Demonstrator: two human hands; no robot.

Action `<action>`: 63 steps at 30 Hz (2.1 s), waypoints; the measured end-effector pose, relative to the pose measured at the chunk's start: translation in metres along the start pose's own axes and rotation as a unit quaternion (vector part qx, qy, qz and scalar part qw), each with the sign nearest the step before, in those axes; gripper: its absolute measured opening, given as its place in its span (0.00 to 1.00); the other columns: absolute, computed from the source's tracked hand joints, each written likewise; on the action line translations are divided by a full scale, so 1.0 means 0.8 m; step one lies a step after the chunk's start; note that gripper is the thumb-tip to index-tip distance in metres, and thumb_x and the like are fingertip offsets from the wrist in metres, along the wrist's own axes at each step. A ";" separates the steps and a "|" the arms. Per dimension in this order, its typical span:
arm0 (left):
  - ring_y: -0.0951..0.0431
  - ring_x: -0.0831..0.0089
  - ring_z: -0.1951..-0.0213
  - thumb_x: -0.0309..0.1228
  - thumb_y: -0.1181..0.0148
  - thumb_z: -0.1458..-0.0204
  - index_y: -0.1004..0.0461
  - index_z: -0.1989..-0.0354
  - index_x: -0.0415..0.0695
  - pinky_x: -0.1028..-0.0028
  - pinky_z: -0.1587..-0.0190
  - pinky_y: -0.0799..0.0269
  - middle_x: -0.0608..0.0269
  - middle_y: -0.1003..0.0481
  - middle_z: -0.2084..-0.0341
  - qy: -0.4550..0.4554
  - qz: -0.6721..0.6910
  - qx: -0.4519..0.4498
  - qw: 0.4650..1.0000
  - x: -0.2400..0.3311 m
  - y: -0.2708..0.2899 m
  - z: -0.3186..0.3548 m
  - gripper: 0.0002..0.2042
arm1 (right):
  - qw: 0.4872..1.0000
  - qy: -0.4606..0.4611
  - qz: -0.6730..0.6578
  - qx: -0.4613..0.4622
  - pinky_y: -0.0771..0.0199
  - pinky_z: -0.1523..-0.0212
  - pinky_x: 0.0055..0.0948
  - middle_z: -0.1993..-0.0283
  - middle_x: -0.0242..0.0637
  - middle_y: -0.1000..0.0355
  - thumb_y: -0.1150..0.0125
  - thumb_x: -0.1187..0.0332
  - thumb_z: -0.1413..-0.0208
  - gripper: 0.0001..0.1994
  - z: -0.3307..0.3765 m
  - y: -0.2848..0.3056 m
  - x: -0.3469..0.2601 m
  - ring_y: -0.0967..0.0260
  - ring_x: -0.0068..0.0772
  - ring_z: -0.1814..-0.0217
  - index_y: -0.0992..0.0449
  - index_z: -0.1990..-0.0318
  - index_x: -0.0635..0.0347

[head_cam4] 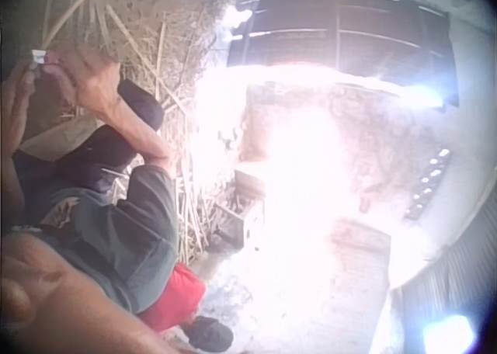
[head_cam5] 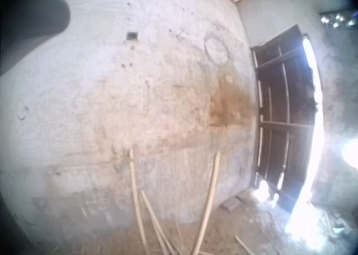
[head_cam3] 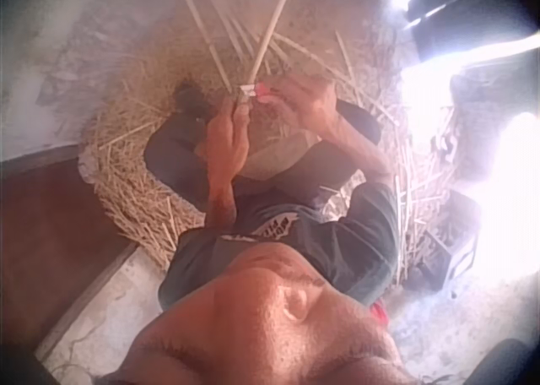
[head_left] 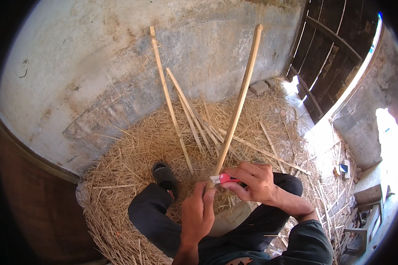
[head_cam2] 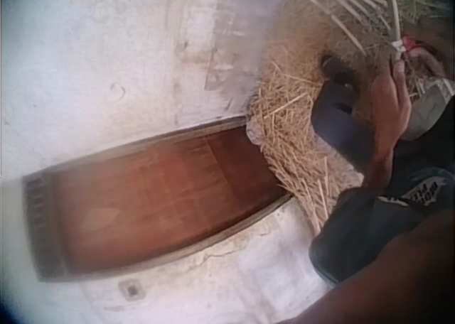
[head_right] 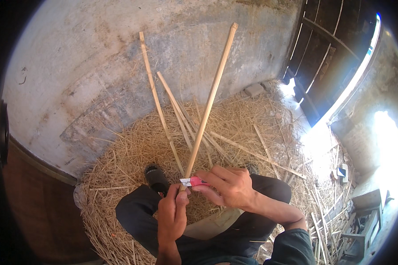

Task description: The person sits on a bed of straw and uses a red utility knife to shave thin strips off a long wooden stick. They repeatedly rotate the stick and pull the knife along its length to remove the outer layer, creating a pile of wood shavings on the floor.

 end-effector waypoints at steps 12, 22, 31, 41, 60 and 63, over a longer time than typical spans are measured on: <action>0.23 0.48 0.77 0.39 0.54 0.24 0.27 0.53 0.38 0.56 0.71 0.33 0.50 0.27 0.80 0.008 -0.073 -0.005 0.997 0.001 -0.007 0.011 0.16 | 0.992 -0.084 0.038 0.084 0.25 0.76 0.31 0.70 0.36 0.21 0.24 0.65 0.40 0.10 -0.004 0.022 0.039 0.22 0.30 0.75 0.13 0.56 0.58; 0.25 0.52 0.78 0.41 0.55 0.24 0.26 0.55 0.38 0.58 0.72 0.34 0.53 0.28 0.80 0.023 -0.029 -0.063 0.997 -0.013 -0.009 0.034 0.17 | 0.970 -0.174 0.045 0.161 0.25 0.72 0.29 0.66 0.40 0.19 0.25 0.68 0.39 0.11 -0.013 0.070 0.078 0.22 0.32 0.72 0.14 0.53 0.64; 0.25 0.53 0.79 0.42 0.56 0.23 0.28 0.59 0.38 0.59 0.72 0.34 0.53 0.29 0.81 0.045 -0.038 -0.069 0.996 -0.015 0.002 0.044 0.19 | 0.982 -0.125 0.033 0.140 0.25 0.71 0.29 0.68 0.41 0.21 0.24 0.68 0.40 0.12 -0.012 0.060 0.080 0.23 0.34 0.72 0.15 0.53 0.65; 0.24 0.51 0.78 0.41 0.56 0.24 0.28 0.58 0.38 0.58 0.72 0.33 0.52 0.28 0.81 0.046 -0.048 -0.071 0.995 -0.017 0.005 0.048 0.18 | 0.987 -0.094 0.026 0.129 0.26 0.72 0.29 0.70 0.39 0.22 0.23 0.65 0.42 0.13 -0.014 0.059 0.084 0.23 0.34 0.73 0.14 0.53 0.62; 0.24 0.44 0.79 0.36 0.53 0.25 0.28 0.56 0.38 0.54 0.75 0.36 0.48 0.30 0.84 0.021 -0.072 -0.064 0.995 -0.018 0.001 0.048 0.13 | 0.994 -0.080 0.028 0.076 0.21 0.70 0.32 0.67 0.38 0.18 0.21 0.66 0.46 0.14 -0.020 0.059 0.075 0.19 0.37 0.71 0.13 0.54 0.60; 0.24 0.44 0.79 0.36 0.53 0.25 0.28 0.55 0.37 0.54 0.75 0.35 0.49 0.30 0.84 0.026 -0.073 -0.067 0.995 -0.020 0.002 0.049 0.14 | 0.992 -0.090 0.028 0.089 0.20 0.70 0.32 0.68 0.39 0.18 0.21 0.66 0.45 0.14 -0.019 0.060 0.080 0.18 0.37 0.71 0.12 0.54 0.60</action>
Point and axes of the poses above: each hand's wrist, its own z-axis away from the middle knuckle, its own y-axis out of the back of the hand, x = y × z, the point moved 5 cm from there along -z, towards the middle knuckle
